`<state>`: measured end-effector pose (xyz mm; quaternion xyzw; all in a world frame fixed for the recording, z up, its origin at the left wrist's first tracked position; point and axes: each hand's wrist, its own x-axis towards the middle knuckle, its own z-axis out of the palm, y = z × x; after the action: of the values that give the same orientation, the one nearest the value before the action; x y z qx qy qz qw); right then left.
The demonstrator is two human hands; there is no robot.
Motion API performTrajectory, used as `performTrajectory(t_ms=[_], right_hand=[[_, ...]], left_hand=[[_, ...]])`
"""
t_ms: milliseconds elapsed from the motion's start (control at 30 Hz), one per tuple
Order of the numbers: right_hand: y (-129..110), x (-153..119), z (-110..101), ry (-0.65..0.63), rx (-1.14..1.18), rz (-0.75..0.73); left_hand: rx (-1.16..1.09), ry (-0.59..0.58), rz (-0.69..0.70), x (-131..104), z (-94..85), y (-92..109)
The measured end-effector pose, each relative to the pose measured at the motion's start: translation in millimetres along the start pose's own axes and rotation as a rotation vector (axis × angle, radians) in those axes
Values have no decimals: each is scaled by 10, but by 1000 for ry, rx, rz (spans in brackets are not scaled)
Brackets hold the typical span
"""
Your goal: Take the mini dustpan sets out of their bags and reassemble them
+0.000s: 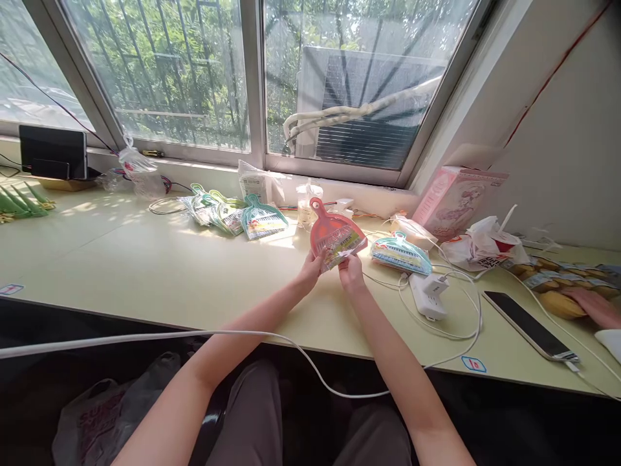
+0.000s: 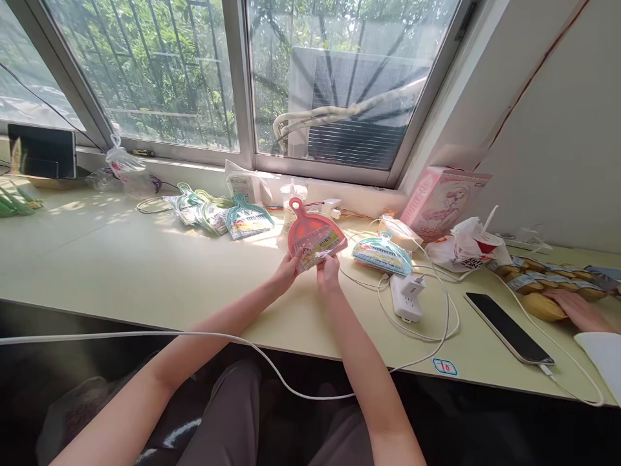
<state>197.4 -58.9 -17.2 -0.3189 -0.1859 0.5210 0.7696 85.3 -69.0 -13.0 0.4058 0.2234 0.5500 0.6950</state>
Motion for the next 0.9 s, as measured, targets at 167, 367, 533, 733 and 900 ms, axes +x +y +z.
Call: performTrajectory(t_ms=[167,367,533,733,900], right_hand=[[-68,-66,65,-117,-101,15],[-17,-78,91,-140,-214,-103],[89,51,1,179,-189,-176],[195,151,-110,258,-79,-140],[183,72,-21,198,-33,-146]], left_hand=[[30,46,49,28,-35,16],[18,76,70,66,-57,37],[44,-15,73,56,-21,-20],[224,-165,225,-17,47,-88],[291,-113,262,4,25,-88]])
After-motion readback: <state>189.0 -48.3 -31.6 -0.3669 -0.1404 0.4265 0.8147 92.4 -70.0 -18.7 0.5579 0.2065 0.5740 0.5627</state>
